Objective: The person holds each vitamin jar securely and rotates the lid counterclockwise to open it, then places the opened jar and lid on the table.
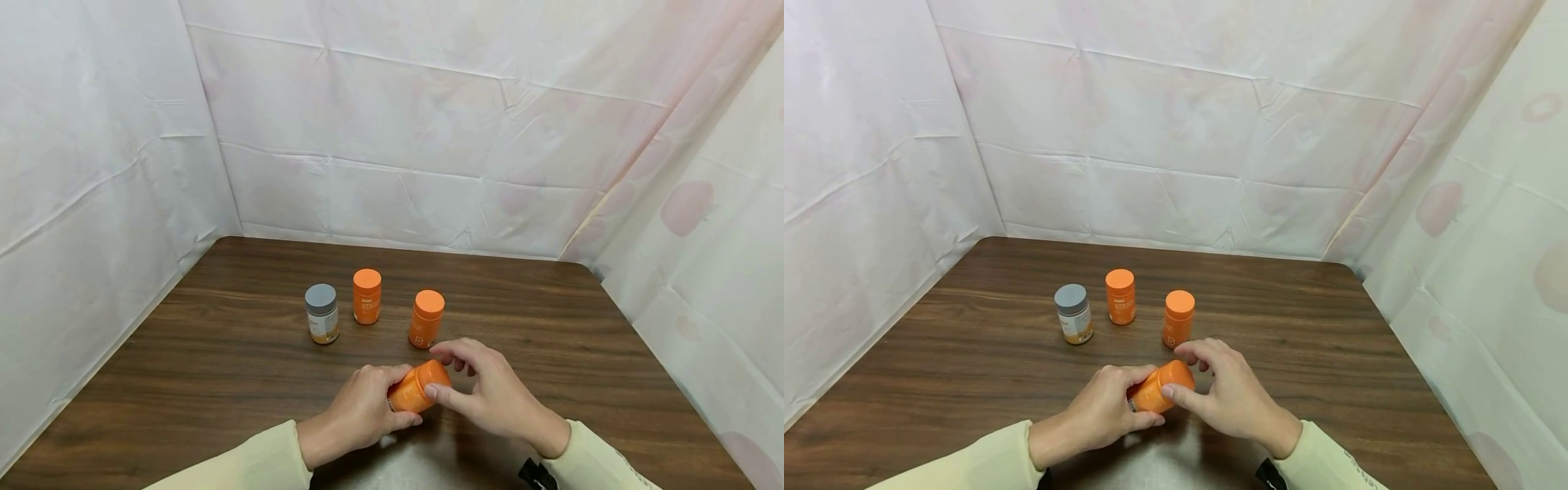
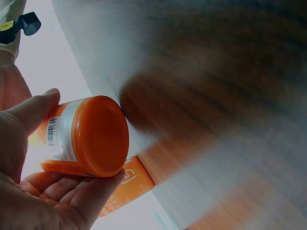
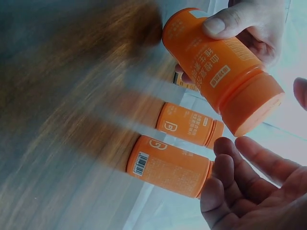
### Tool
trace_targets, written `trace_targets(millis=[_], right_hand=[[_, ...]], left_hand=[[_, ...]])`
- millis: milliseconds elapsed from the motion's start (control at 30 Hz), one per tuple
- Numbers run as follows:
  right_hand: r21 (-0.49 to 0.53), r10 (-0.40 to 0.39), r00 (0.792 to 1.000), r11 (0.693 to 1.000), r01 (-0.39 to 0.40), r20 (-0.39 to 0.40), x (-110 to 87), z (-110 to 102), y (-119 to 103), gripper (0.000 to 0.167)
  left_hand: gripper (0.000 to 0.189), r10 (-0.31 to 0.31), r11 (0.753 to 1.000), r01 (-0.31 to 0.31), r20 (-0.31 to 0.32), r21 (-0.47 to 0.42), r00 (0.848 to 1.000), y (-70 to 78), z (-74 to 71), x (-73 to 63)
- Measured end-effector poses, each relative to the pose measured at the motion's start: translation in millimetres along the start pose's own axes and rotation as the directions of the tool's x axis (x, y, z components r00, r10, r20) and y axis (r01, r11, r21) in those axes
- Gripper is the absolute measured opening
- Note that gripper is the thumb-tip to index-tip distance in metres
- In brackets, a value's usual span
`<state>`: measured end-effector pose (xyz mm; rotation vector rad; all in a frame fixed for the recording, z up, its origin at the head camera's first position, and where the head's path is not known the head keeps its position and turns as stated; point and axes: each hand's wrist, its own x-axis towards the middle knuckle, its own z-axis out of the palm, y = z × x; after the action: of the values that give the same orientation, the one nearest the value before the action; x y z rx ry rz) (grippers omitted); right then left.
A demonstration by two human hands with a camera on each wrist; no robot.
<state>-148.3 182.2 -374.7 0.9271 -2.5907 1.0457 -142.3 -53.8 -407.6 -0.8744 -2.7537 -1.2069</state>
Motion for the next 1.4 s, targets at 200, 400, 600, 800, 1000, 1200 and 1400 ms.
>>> trace_targets(millis=[200,400,600,800,1000,1200,1400], right_hand=[[0.030,0.100,0.995,0.994,-0.101,0.019,1.2,0.5,-1.3,0.026],[0.038,0.143,0.989,0.989,-0.144,0.043,1.9,0.4,-2.5,0.026],[0.050,0.155,0.986,0.986,-0.159,0.063,3.7,1.0,-1.2,0.026],[0.044,0.170,0.982,0.984,-0.173,0.078,3.8,0.9,-1.4,0.024],[0.034,0.140,0.986,0.989,-0.144,0.086,3.2,0.1,-1.5,0.025],[0.033,0.045,0.997,0.998,-0.048,0.069,1.6,-1.3,1.0,0.030],[0.046,-0.023,0.998,0.999,0.020,0.059,1.2,-2.6,2.2,0.037]], left_hand=[[0.038,0.002,1.000,-0.002,0.001,0.001,1.000,1.1,-0.5,-0.4],[0.037,0.004,1.000,-0.004,0.009,-0.006,1.000,1.8,-0.5,-0.8],[0.036,0.004,1.000,-0.004,0.008,-0.018,1.000,0.6,0.2,-0.5],[0.036,0.003,1.000,-0.003,0.003,-0.010,1.000,0.5,0.1,-0.1],[0.037,0.005,1.000,-0.005,0.004,-0.006,1.000,0.5,0.1,-0.5],[0.037,-0.001,1.000,0.001,0.005,0.004,1.000,0.5,0.6,-0.5],[0.039,-0.003,1.000,0.003,0.006,0.012,1.000,1.3,0.0,-1.0]])
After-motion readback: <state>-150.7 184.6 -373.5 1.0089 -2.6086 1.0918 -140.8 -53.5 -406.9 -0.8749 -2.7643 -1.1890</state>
